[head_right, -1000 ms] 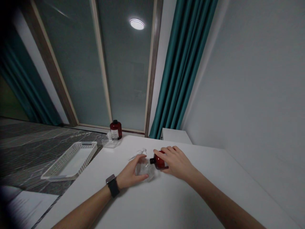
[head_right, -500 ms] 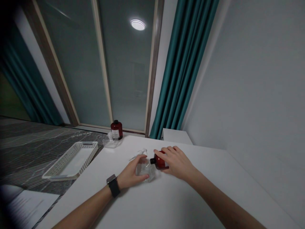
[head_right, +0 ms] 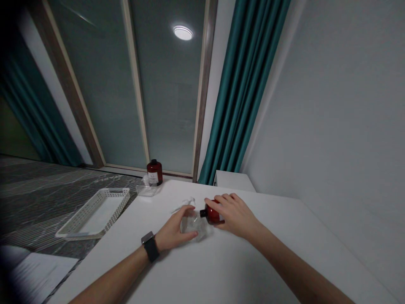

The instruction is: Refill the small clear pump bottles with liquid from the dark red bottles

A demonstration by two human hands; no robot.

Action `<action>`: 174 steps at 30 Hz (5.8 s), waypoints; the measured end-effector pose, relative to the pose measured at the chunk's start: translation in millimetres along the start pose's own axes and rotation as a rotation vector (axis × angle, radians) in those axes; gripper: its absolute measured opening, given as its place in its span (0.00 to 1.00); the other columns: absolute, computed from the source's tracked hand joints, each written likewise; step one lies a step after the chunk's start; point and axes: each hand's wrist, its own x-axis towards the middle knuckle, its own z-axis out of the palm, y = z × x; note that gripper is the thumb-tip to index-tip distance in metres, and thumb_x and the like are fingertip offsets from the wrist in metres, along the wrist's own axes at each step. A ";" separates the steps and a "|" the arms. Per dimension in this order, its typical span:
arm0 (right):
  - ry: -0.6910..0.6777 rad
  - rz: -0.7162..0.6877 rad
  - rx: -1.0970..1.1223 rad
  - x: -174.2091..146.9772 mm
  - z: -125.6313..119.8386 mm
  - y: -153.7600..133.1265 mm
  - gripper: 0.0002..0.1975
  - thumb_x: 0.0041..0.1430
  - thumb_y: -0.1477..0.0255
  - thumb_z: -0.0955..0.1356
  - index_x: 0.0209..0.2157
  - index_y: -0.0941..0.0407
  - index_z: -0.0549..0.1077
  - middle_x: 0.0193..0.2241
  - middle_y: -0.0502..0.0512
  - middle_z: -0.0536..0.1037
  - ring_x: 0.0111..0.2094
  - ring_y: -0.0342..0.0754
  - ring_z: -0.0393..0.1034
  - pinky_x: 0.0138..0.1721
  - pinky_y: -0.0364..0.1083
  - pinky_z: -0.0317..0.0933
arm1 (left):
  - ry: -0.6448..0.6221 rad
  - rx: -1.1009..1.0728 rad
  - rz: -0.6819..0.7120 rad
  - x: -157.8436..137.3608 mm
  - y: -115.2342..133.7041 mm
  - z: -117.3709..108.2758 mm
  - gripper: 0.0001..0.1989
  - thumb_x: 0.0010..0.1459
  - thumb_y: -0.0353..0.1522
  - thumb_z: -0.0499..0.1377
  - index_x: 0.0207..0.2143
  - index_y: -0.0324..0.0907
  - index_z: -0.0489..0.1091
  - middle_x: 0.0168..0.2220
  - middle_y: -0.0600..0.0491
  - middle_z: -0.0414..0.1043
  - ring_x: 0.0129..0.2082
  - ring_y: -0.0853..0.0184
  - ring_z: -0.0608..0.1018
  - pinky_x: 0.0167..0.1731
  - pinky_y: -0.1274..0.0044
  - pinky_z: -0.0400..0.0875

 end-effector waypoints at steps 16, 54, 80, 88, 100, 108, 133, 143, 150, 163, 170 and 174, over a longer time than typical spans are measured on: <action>-0.022 0.005 -0.004 0.9 -2.1 -1.7 0.33 0.53 0.64 0.75 0.59 0.51 0.63 0.50 0.59 0.76 0.49 0.58 0.71 0.47 0.54 0.61 | -0.017 -0.003 0.005 -0.6 0.2 0.2 0.33 0.49 0.34 0.69 0.55 0.42 0.58 0.51 0.44 0.72 0.51 0.56 0.75 0.52 0.63 0.68; -0.008 -0.020 -0.024 0.5 -3.0 -0.5 0.33 0.53 0.66 0.75 0.59 0.49 0.63 0.49 0.58 0.76 0.48 0.57 0.71 0.46 0.54 0.61 | -0.019 -0.011 -0.001 -0.7 1.9 1.3 0.32 0.48 0.32 0.69 0.53 0.41 0.60 0.50 0.45 0.72 0.50 0.56 0.75 0.52 0.64 0.69; -0.022 -0.029 -0.041 2.1 -6.3 -2.1 0.34 0.53 0.65 0.75 0.59 0.49 0.63 0.49 0.57 0.76 0.48 0.57 0.71 0.46 0.54 0.60 | -0.022 -0.020 -0.007 0.1 5.2 -0.1 0.31 0.48 0.33 0.68 0.52 0.42 0.60 0.49 0.46 0.72 0.50 0.56 0.75 0.52 0.63 0.69; 0.005 -0.040 -0.047 1.9 -5.1 -0.4 0.32 0.54 0.64 0.74 0.59 0.49 0.64 0.49 0.57 0.77 0.48 0.57 0.71 0.45 0.53 0.60 | -0.021 -0.015 -0.001 -0.3 3.6 0.5 0.31 0.48 0.34 0.68 0.52 0.42 0.60 0.49 0.46 0.72 0.49 0.55 0.75 0.51 0.63 0.68; -0.009 -0.042 -0.051 2.7 -6.3 -1.3 0.34 0.53 0.64 0.75 0.59 0.49 0.63 0.49 0.57 0.76 0.48 0.58 0.70 0.46 0.54 0.60 | -0.020 0.001 0.009 -0.4 3.5 -0.8 0.31 0.49 0.33 0.68 0.52 0.42 0.59 0.49 0.45 0.72 0.49 0.56 0.75 0.51 0.64 0.69; -0.017 -0.039 -0.061 3.2 -8.4 -1.8 0.35 0.52 0.65 0.76 0.59 0.49 0.62 0.50 0.57 0.76 0.49 0.58 0.70 0.47 0.54 0.60 | -0.015 0.016 0.012 -0.7 1.8 -1.0 0.31 0.49 0.34 0.68 0.53 0.42 0.59 0.49 0.46 0.72 0.49 0.56 0.75 0.50 0.65 0.69; -0.002 -0.054 -0.099 5.1 -10.3 -2.2 0.35 0.51 0.63 0.76 0.58 0.50 0.64 0.48 0.56 0.77 0.47 0.57 0.71 0.45 0.52 0.60 | -0.011 0.026 0.009 -0.3 3.8 -2.1 0.32 0.48 0.34 0.69 0.53 0.42 0.59 0.49 0.46 0.72 0.49 0.56 0.75 0.50 0.64 0.68; 0.001 -0.055 -0.092 4.4 -10.7 -2.2 0.35 0.52 0.64 0.76 0.59 0.50 0.64 0.48 0.57 0.77 0.48 0.57 0.70 0.45 0.53 0.60 | -0.006 0.021 0.016 -0.2 1.9 -0.9 0.32 0.48 0.34 0.69 0.53 0.43 0.60 0.49 0.46 0.72 0.49 0.55 0.75 0.51 0.64 0.69; -0.014 -0.055 -0.105 4.0 -10.4 -1.3 0.37 0.50 0.63 0.77 0.59 0.50 0.63 0.49 0.57 0.77 0.48 0.57 0.70 0.46 0.53 0.60 | -0.008 0.020 0.023 0.0 1.6 -0.6 0.32 0.48 0.33 0.69 0.53 0.43 0.59 0.49 0.46 0.72 0.50 0.56 0.75 0.51 0.64 0.68; -0.013 -0.065 -0.111 5.7 -13.6 -3.5 0.34 0.52 0.63 0.76 0.59 0.50 0.63 0.49 0.57 0.77 0.47 0.57 0.71 0.45 0.53 0.60 | -0.011 0.021 0.012 0.4 8.1 -2.4 0.31 0.48 0.34 0.69 0.52 0.42 0.59 0.50 0.45 0.72 0.50 0.55 0.75 0.51 0.64 0.69; -0.020 -0.069 -0.121 5.6 -17.5 -4.2 0.34 0.52 0.63 0.76 0.59 0.50 0.63 0.49 0.58 0.77 0.48 0.57 0.70 0.46 0.53 0.60 | -0.004 0.011 0.014 -0.3 6.8 -2.3 0.31 0.48 0.34 0.68 0.52 0.43 0.59 0.50 0.46 0.72 0.50 0.55 0.75 0.52 0.63 0.68; -0.035 -0.073 -0.135 6.3 -18.0 -4.5 0.36 0.52 0.63 0.76 0.59 0.50 0.62 0.49 0.58 0.76 0.48 0.58 0.70 0.46 0.53 0.59 | -0.008 0.022 0.021 -0.1 6.1 -1.8 0.31 0.48 0.33 0.68 0.52 0.42 0.59 0.50 0.45 0.72 0.50 0.56 0.75 0.51 0.64 0.68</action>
